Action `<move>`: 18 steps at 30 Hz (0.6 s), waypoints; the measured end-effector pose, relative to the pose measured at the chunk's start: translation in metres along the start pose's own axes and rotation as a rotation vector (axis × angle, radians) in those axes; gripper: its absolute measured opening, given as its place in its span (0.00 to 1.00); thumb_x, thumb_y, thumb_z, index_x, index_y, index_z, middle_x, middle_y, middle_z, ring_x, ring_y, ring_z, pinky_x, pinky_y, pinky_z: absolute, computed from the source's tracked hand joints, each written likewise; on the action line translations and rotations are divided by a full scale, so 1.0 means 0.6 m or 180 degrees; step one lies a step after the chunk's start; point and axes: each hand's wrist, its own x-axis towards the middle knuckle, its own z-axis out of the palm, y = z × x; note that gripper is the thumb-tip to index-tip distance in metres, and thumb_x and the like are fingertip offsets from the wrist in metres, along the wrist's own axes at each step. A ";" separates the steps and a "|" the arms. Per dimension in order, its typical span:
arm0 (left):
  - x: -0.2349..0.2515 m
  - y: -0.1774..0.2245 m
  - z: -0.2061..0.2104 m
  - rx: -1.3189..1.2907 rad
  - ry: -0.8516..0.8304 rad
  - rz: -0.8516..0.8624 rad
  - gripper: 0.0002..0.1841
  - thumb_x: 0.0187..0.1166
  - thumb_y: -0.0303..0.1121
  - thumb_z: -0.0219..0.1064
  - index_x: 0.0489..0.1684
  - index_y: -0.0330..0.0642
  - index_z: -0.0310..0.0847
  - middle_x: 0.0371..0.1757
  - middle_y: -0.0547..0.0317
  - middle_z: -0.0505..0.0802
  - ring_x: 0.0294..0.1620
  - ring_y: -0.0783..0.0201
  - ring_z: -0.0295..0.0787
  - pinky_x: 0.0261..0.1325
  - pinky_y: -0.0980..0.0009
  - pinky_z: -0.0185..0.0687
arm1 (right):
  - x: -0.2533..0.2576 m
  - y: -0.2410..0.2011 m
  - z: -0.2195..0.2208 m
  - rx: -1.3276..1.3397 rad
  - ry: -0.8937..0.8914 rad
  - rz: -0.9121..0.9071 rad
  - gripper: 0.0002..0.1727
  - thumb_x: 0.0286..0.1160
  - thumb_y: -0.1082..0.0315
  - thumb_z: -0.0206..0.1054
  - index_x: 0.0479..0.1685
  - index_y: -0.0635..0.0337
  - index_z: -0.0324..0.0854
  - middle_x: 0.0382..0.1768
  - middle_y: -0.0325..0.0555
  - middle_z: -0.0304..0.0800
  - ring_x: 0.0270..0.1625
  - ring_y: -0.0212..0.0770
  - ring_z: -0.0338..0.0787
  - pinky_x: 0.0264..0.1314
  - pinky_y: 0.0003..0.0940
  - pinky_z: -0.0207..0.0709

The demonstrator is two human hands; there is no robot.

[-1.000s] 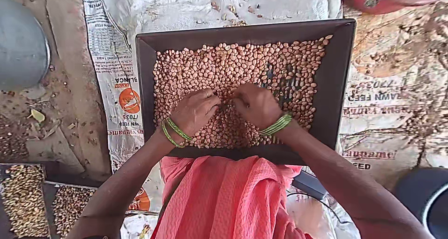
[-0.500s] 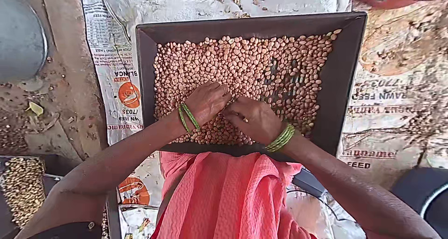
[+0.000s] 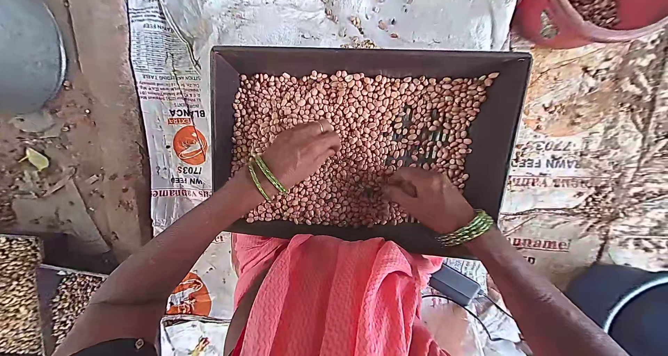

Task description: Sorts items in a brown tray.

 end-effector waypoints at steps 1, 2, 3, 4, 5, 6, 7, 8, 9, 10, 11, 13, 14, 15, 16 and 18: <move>0.003 0.003 0.017 -0.0006 0.0018 0.0188 0.09 0.83 0.29 0.65 0.46 0.36 0.91 0.45 0.41 0.91 0.46 0.44 0.92 0.51 0.49 0.88 | 0.000 0.004 -0.009 0.0269 0.0090 0.0143 0.10 0.78 0.62 0.68 0.41 0.59 0.87 0.24 0.40 0.83 0.22 0.35 0.80 0.25 0.37 0.77; 0.007 0.002 0.036 0.0037 0.0054 0.0360 0.09 0.83 0.30 0.65 0.45 0.35 0.91 0.43 0.41 0.91 0.46 0.43 0.92 0.52 0.50 0.88 | 0.001 0.003 -0.018 0.0692 0.0066 0.0334 0.09 0.82 0.60 0.63 0.43 0.55 0.85 0.23 0.34 0.82 0.20 0.28 0.79 0.22 0.28 0.75; 0.011 0.001 0.051 0.0137 0.0132 0.0498 0.10 0.83 0.30 0.64 0.44 0.35 0.91 0.43 0.41 0.92 0.47 0.43 0.92 0.54 0.51 0.88 | 0.003 0.000 -0.024 0.1209 0.0008 0.0457 0.11 0.84 0.60 0.57 0.45 0.53 0.83 0.25 0.32 0.84 0.20 0.26 0.80 0.21 0.24 0.75; 0.014 0.001 0.064 0.0252 0.0218 0.0593 0.10 0.84 0.29 0.64 0.44 0.34 0.91 0.43 0.40 0.92 0.48 0.42 0.93 0.55 0.52 0.88 | 0.006 -0.002 -0.028 0.1658 -0.0077 0.0463 0.13 0.85 0.62 0.51 0.47 0.53 0.82 0.31 0.33 0.89 0.25 0.27 0.86 0.27 0.24 0.81; 0.017 0.002 0.072 0.0400 0.0252 0.0638 0.09 0.84 0.29 0.64 0.45 0.34 0.91 0.47 0.40 0.93 0.50 0.42 0.93 0.57 0.53 0.88 | 0.011 -0.003 -0.029 0.2010 -0.0135 0.0395 0.15 0.84 0.65 0.46 0.49 0.56 0.80 0.38 0.35 0.93 0.32 0.30 0.91 0.35 0.27 0.87; 0.019 0.003 0.075 0.0510 0.0198 0.0629 0.09 0.84 0.29 0.65 0.47 0.34 0.90 0.51 0.39 0.93 0.54 0.42 0.93 0.60 0.53 0.88 | 0.016 -0.003 -0.028 0.2283 -0.0130 0.0326 0.17 0.81 0.68 0.43 0.50 0.58 0.79 0.42 0.39 0.94 0.37 0.33 0.94 0.42 0.30 0.90; 0.019 0.005 0.075 0.0585 0.0119 0.0603 0.09 0.83 0.28 0.65 0.49 0.33 0.90 0.53 0.38 0.93 0.55 0.41 0.93 0.61 0.53 0.87 | 0.021 -0.003 -0.026 0.2455 -0.0094 0.0271 0.17 0.79 0.70 0.42 0.51 0.59 0.78 0.43 0.40 0.94 0.39 0.34 0.94 0.44 0.32 0.91; 0.019 0.007 0.074 0.0637 0.0039 0.0566 0.10 0.83 0.28 0.65 0.51 0.32 0.89 0.54 0.37 0.92 0.56 0.40 0.92 0.62 0.52 0.87 | 0.024 -0.004 -0.026 0.2538 -0.0069 0.0263 0.17 0.79 0.71 0.42 0.53 0.60 0.77 0.44 0.40 0.93 0.40 0.35 0.94 0.45 0.32 0.91; 0.020 0.007 0.072 0.0645 -0.0027 0.0524 0.10 0.83 0.28 0.66 0.51 0.32 0.89 0.54 0.37 0.92 0.57 0.40 0.92 0.63 0.52 0.86 | 0.025 -0.006 -0.026 0.2495 -0.0032 0.0295 0.16 0.80 0.70 0.45 0.55 0.60 0.78 0.43 0.39 0.92 0.39 0.33 0.94 0.45 0.31 0.90; 0.022 0.005 0.069 0.0618 -0.0066 0.0492 0.09 0.83 0.27 0.66 0.51 0.31 0.89 0.52 0.36 0.91 0.56 0.39 0.91 0.62 0.51 0.86 | 0.027 -0.009 -0.028 0.2358 0.0035 0.0348 0.15 0.83 0.68 0.48 0.54 0.58 0.80 0.40 0.37 0.91 0.37 0.31 0.92 0.41 0.28 0.89; 0.026 0.002 0.066 0.0605 -0.0104 0.0453 0.09 0.83 0.27 0.65 0.50 0.31 0.88 0.51 0.36 0.91 0.56 0.39 0.91 0.62 0.51 0.86 | 0.028 -0.013 -0.027 0.2135 0.0113 0.0367 0.13 0.84 0.66 0.52 0.52 0.57 0.82 0.37 0.34 0.89 0.33 0.27 0.89 0.36 0.24 0.85; 0.036 -0.005 0.054 0.0449 -0.0154 0.0326 0.10 0.85 0.28 0.64 0.49 0.29 0.87 0.49 0.35 0.90 0.54 0.38 0.91 0.60 0.49 0.87 | 0.035 -0.027 -0.016 0.1560 0.0305 0.0274 0.10 0.84 0.64 0.59 0.48 0.54 0.86 0.34 0.30 0.87 0.28 0.21 0.80 0.30 0.18 0.75; 0.041 -0.006 0.044 0.0337 -0.0135 0.0207 0.11 0.85 0.29 0.63 0.49 0.29 0.87 0.49 0.35 0.91 0.52 0.38 0.92 0.58 0.48 0.87 | 0.040 -0.034 -0.005 0.1207 0.0415 0.0102 0.10 0.83 0.63 0.62 0.48 0.55 0.88 0.35 0.32 0.88 0.29 0.21 0.81 0.33 0.20 0.76; 0.044 -0.005 0.032 0.0272 -0.0133 0.0039 0.11 0.86 0.29 0.62 0.49 0.29 0.87 0.48 0.36 0.90 0.52 0.38 0.92 0.57 0.47 0.87 | 0.047 -0.042 0.010 0.0871 0.0519 -0.0128 0.10 0.82 0.64 0.64 0.48 0.56 0.90 0.35 0.36 0.88 0.29 0.25 0.80 0.33 0.25 0.76; 0.047 -0.005 0.023 0.0277 -0.0074 -0.0093 0.11 0.86 0.29 0.62 0.49 0.29 0.87 0.48 0.36 0.90 0.51 0.38 0.92 0.56 0.46 0.87 | 0.055 -0.050 0.026 0.0548 0.0569 -0.0347 0.10 0.81 0.65 0.65 0.49 0.58 0.91 0.37 0.42 0.89 0.30 0.32 0.82 0.35 0.33 0.79; 0.046 -0.012 0.011 0.0357 0.0076 -0.0259 0.11 0.86 0.29 0.61 0.48 0.28 0.87 0.48 0.35 0.90 0.49 0.38 0.92 0.54 0.46 0.87 | 0.077 -0.062 0.059 -0.0002 0.0549 -0.0690 0.12 0.82 0.65 0.64 0.50 0.60 0.91 0.40 0.52 0.92 0.36 0.49 0.92 0.38 0.51 0.85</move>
